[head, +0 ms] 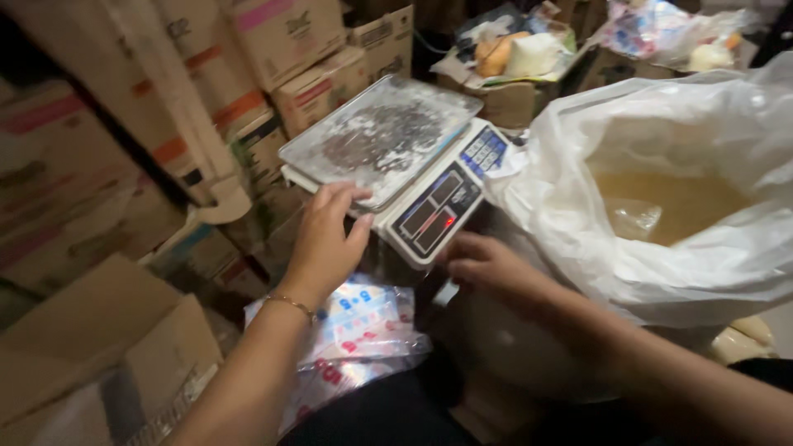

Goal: The person scoops a white powder from a large sack into small plastic bags using a blue scoop, weighs each bag on a digital scale, and ties the bags closed. The process is repeated for multiple bags.

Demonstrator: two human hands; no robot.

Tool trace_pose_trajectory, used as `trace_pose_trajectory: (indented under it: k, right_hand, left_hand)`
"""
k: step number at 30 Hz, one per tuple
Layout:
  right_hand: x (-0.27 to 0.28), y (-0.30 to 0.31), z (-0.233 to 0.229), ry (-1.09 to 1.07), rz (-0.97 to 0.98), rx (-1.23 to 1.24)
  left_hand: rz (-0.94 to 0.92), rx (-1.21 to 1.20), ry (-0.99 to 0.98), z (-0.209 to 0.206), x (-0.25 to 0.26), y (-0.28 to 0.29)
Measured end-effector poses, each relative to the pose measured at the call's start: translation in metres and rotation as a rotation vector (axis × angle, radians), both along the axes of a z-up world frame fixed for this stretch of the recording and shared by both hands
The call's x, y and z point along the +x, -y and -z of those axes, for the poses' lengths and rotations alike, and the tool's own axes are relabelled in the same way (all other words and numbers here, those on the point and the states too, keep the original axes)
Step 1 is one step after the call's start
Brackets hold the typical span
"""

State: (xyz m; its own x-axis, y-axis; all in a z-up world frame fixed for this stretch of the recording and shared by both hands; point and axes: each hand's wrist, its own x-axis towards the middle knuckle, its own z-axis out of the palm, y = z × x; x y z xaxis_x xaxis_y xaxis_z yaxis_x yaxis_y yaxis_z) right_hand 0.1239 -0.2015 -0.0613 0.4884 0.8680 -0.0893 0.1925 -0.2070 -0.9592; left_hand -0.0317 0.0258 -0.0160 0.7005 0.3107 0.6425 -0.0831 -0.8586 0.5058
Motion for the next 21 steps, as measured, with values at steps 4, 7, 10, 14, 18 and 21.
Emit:
trace_pose_trajectory:
  k: [4, 7, 10, 14, 18, 21]
  right_hand:
    - [-0.019, -0.018, 0.056, -0.515, 0.064, -0.154]
    - [-0.024, -0.023, 0.084, -0.69, 0.113, -0.245]
    - [-0.026, -0.031, 0.093, -0.797, 0.164, -0.208]
    - [-0.033, -0.039, 0.085, -1.063, 0.219, -0.026]
    - [-0.04, -0.042, 0.071, -0.621, 0.199, -0.171]
    - [-0.038, -0.046, 0.064, -0.623, 0.294, -0.239]
  left_hand:
    - [0.002, -0.078, -0.052, 0.023, -0.019, -0.012]
    - [-0.007, -0.061, -0.048, 0.035, -0.015, -0.013]
    - [-0.015, -0.019, -0.045, 0.042, -0.012, -0.012]
    - [-0.024, 0.002, -0.061, 0.044, -0.017, -0.01]
    - [0.004, -0.047, -0.08, 0.037, -0.024, -0.004]
    - [0.024, -0.071, -0.178, 0.028, -0.027, -0.001]
